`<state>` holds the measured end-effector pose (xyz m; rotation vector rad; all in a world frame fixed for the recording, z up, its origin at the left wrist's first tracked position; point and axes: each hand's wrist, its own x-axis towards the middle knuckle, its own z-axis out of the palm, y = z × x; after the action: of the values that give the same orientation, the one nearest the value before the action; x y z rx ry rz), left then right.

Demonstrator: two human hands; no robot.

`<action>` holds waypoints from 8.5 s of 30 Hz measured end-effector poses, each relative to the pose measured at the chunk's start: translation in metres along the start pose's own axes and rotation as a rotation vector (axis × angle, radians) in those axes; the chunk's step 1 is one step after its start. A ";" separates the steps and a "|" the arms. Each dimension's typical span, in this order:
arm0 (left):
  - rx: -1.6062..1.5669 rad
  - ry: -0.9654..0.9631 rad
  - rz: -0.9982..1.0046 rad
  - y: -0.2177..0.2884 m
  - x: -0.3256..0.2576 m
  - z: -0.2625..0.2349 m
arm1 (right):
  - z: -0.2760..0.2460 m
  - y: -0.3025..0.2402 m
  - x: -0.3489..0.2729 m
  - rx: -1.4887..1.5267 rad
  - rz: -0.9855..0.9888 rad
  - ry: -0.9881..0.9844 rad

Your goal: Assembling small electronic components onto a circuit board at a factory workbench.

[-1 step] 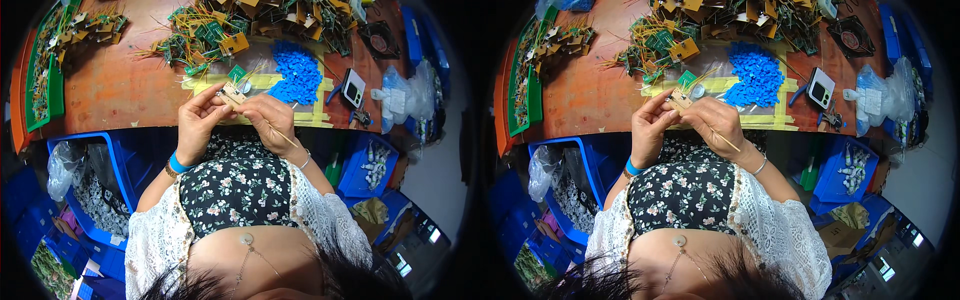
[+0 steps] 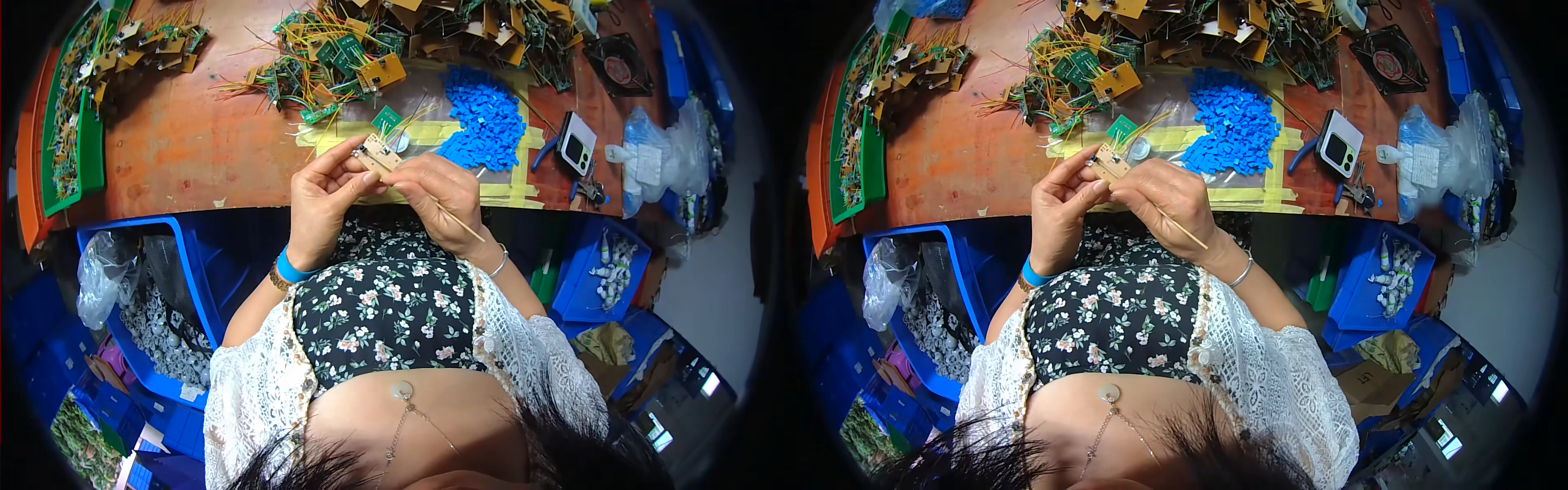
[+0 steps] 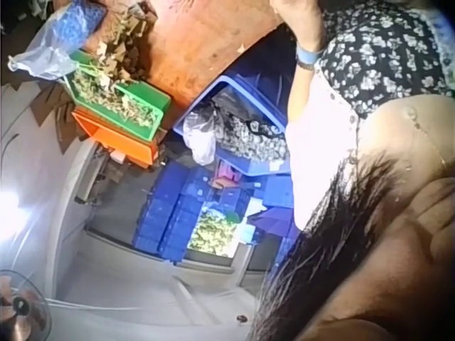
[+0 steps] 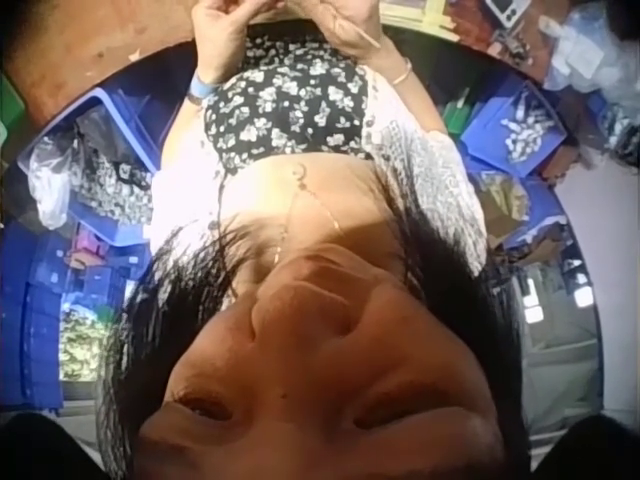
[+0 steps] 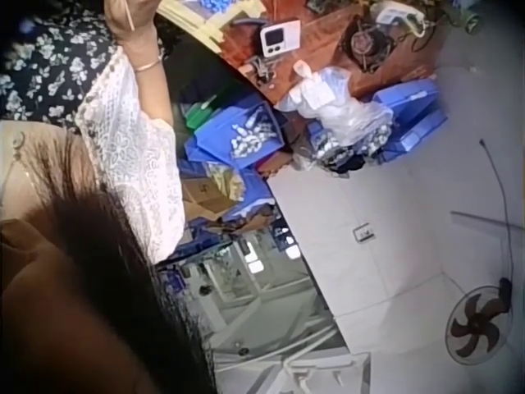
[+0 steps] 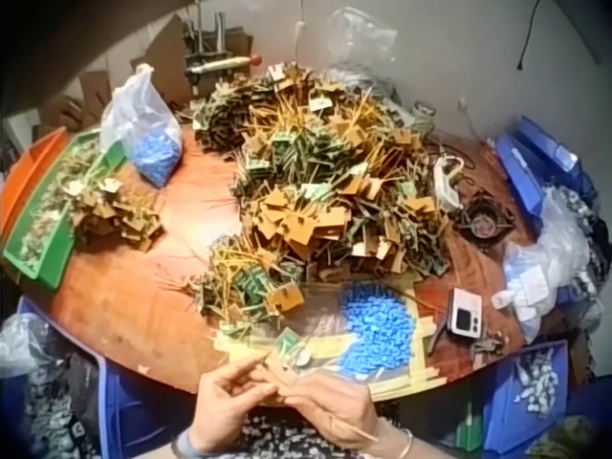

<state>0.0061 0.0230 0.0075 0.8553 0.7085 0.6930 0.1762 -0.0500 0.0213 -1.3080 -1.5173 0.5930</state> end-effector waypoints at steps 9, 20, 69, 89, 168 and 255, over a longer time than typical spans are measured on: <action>0.011 0.046 -0.018 -0.001 0.003 -0.003 | -0.034 0.041 -0.037 0.074 0.369 0.194; 0.029 0.070 0.032 -0.002 0.002 -0.002 | -0.022 0.051 -0.012 -0.348 0.117 0.237; 0.195 -0.084 0.018 -0.012 0.008 0.003 | 0.009 0.007 0.009 -0.335 -0.059 0.217; 0.308 0.160 0.113 0.001 -0.011 -0.023 | 0.013 0.003 0.012 -0.206 -0.134 0.159; 0.170 0.042 -0.052 0.013 0.001 -0.003 | -0.008 0.001 -0.003 0.244 0.071 0.062; 0.256 0.086 0.042 0.017 -0.002 -0.008 | 0.010 0.001 0.016 -0.256 -0.222 0.238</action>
<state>-0.0054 0.0329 0.0190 1.0823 0.8711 0.6888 0.1690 -0.0321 0.0223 -1.3247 -1.5457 0.0986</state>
